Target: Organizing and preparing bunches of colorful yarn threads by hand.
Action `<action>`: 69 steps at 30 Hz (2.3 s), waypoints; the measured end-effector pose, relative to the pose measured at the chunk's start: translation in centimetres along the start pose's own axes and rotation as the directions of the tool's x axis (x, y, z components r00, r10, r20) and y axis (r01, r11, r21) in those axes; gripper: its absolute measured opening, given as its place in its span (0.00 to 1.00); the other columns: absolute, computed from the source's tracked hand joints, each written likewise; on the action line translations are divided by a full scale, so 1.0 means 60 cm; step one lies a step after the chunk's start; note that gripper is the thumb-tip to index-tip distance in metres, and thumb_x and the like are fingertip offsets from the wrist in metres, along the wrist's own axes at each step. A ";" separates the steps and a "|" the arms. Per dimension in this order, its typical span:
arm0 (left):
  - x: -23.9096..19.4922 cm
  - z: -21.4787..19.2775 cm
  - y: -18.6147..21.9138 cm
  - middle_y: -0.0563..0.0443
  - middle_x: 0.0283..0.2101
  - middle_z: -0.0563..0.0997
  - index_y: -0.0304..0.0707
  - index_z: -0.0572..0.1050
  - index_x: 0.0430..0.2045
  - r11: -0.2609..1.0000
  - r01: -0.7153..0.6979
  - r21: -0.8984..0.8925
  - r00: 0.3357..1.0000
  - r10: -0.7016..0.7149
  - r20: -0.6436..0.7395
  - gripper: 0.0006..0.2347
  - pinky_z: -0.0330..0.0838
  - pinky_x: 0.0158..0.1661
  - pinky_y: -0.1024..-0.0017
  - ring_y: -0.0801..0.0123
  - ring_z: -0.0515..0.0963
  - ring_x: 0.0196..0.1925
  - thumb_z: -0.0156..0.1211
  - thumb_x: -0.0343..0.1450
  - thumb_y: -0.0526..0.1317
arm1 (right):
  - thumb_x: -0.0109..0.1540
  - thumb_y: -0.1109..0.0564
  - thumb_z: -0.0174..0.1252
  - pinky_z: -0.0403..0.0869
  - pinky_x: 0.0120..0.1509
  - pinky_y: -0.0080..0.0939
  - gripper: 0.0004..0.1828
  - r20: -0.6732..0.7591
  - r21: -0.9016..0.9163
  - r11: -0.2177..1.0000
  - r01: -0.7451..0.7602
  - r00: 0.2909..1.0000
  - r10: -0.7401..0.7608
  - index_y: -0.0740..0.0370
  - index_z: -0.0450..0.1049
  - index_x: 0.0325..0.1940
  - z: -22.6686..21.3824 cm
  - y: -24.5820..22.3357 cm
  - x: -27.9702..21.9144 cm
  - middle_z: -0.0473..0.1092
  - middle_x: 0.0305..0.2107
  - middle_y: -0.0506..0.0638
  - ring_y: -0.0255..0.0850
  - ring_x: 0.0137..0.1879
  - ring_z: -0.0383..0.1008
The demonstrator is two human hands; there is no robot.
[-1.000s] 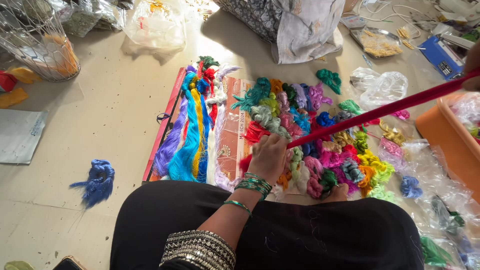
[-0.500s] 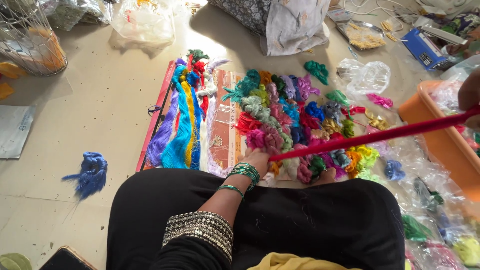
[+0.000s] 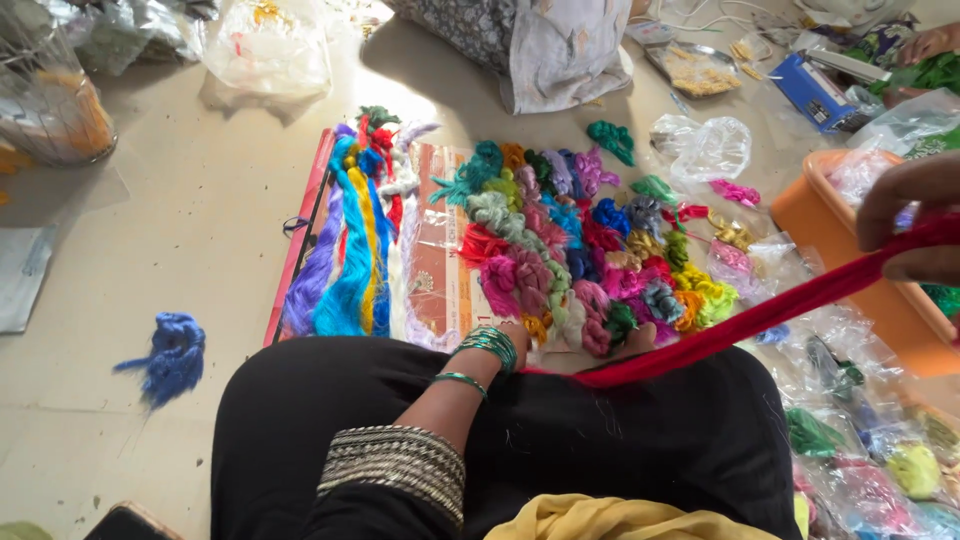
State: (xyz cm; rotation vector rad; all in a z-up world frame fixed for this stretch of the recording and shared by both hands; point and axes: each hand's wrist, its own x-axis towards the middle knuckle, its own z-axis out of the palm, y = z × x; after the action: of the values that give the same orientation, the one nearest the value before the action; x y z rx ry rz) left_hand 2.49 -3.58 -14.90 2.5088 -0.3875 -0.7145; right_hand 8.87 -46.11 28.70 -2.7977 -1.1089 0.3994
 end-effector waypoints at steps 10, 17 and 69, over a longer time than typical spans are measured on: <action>-0.307 -0.287 0.246 0.42 0.64 0.75 0.35 0.65 0.66 0.149 -0.819 -0.554 0.562 0.398 -0.725 0.22 0.74 0.64 0.63 0.60 0.77 0.66 0.56 0.78 0.44 | 0.52 0.38 0.74 0.79 0.47 0.34 0.17 0.112 -0.525 0.800 -0.288 0.909 0.401 0.28 0.82 0.44 -0.079 -0.492 0.101 0.80 0.31 0.29 0.25 0.38 0.83; -0.310 -0.242 0.328 0.55 0.38 0.75 0.26 0.70 0.54 -0.154 -0.729 -0.667 0.447 0.630 -0.635 0.17 0.67 0.41 0.77 0.79 0.72 0.39 0.65 0.78 0.41 | 0.50 0.40 0.76 0.80 0.44 0.33 0.18 0.069 -0.425 0.884 -0.195 0.967 0.246 0.30 0.86 0.45 -0.067 -0.472 0.121 0.79 0.29 0.33 0.27 0.35 0.81; -0.327 -0.272 0.076 0.40 0.35 0.85 0.27 0.75 0.43 -0.360 -0.279 -0.890 0.844 0.351 -0.406 0.16 0.51 0.17 0.79 0.82 0.57 0.13 0.45 0.81 0.45 | 0.68 0.68 0.54 0.74 0.56 0.34 0.09 -0.426 0.676 0.662 0.325 0.905 -0.008 0.63 0.75 0.51 0.198 -0.398 0.351 0.75 0.43 0.48 0.33 0.50 0.74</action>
State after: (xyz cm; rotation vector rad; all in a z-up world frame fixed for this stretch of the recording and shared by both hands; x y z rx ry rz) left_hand -5.19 6.62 7.70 0.5775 -0.2852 -0.4319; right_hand 4.57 -14.25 17.62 -1.9097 -0.8406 0.1845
